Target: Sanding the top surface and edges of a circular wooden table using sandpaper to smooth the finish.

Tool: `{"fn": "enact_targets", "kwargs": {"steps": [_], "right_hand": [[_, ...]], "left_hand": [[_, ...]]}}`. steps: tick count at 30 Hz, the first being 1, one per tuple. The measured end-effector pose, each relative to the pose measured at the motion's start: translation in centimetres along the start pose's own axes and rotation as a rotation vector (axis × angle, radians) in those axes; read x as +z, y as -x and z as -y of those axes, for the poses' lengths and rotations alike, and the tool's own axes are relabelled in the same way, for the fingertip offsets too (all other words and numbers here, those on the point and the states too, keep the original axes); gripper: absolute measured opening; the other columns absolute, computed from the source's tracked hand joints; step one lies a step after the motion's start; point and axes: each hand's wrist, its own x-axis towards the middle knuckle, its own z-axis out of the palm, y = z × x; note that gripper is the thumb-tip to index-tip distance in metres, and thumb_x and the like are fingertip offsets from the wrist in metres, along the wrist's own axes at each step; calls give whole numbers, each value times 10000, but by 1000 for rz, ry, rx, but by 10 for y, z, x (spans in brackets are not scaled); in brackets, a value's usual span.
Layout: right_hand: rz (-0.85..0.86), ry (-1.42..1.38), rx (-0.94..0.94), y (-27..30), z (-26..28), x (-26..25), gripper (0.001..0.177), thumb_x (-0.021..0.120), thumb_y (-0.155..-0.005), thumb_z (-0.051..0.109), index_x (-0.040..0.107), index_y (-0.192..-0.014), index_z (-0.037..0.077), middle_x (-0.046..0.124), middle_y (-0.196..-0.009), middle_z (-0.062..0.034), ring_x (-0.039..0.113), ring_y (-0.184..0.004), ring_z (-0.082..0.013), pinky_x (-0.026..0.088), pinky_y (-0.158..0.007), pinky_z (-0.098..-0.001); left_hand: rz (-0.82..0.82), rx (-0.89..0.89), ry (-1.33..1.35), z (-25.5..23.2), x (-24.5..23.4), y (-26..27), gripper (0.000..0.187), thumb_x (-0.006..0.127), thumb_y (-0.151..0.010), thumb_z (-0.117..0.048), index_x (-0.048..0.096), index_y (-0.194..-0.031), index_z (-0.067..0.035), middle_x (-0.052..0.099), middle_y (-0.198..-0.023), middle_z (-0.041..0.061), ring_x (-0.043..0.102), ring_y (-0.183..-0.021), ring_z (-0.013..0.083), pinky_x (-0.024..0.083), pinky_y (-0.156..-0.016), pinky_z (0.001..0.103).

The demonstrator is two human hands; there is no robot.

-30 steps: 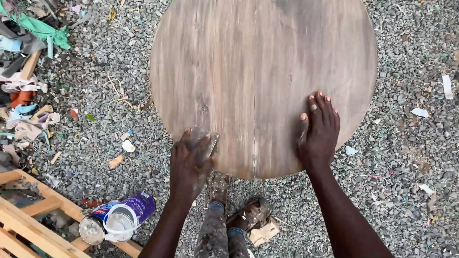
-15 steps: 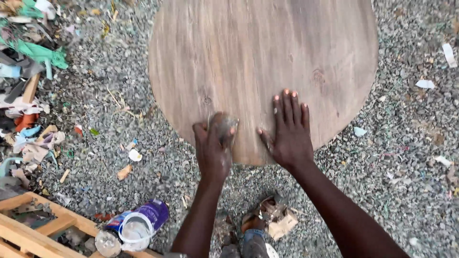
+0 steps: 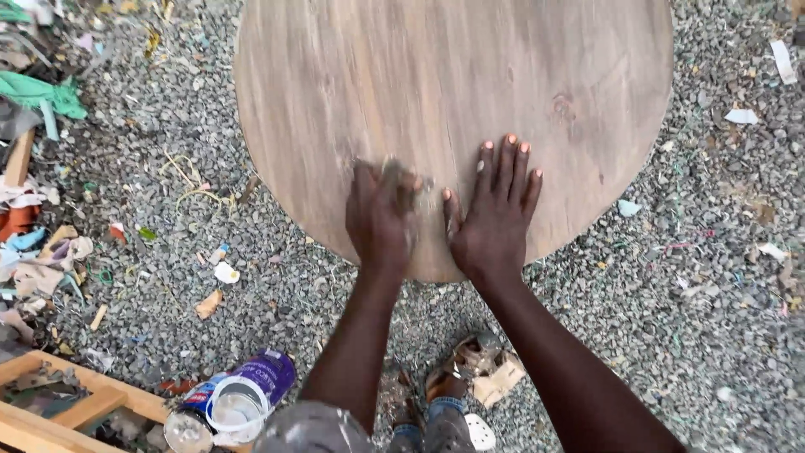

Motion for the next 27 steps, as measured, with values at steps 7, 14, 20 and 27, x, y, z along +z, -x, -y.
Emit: {"fn": "enact_targets", "kwargs": {"steps": [7,14,20,27], "right_hand": [[-49,-8,-31,-7,-1,3,723,367,-1081,482,240,-1628,27,146,-1701,-217,55,-1585,-379,15,-1265,-559],[-140,-148,-60,2,-15,12,482,349,-1135,286,432,-1559,72,349,-1645,-141,233,-1562,-328,95,-1257,-509],[-182,-457,-138,7,-25,13,490,274,-1140,300,496,-1516,79,490,-1568,-103,352,-1520,-329,129,-1254,-462],[-203,-541,-148,6,-26,10,500,272,-1132,312,508,-1508,82,519,-1545,-109,383,-1505,-334,134,-1254,-462]], "left_hand": [[-28,-53,41,2,-1,61,138,682,-953,-362,687,-960,-224,616,-1078,46,657,-825,249,581,-498,361],[67,-148,194,-32,-12,41,101,660,-987,-283,668,-924,-205,539,-988,52,632,-819,270,568,-695,433],[15,-124,65,-31,-7,85,36,718,-932,-189,685,-920,-199,561,-1004,68,684,-792,310,594,-635,474],[-232,-357,232,-51,-6,85,78,654,-986,-182,648,-911,-166,532,-1013,92,632,-767,248,607,-649,371]]}}
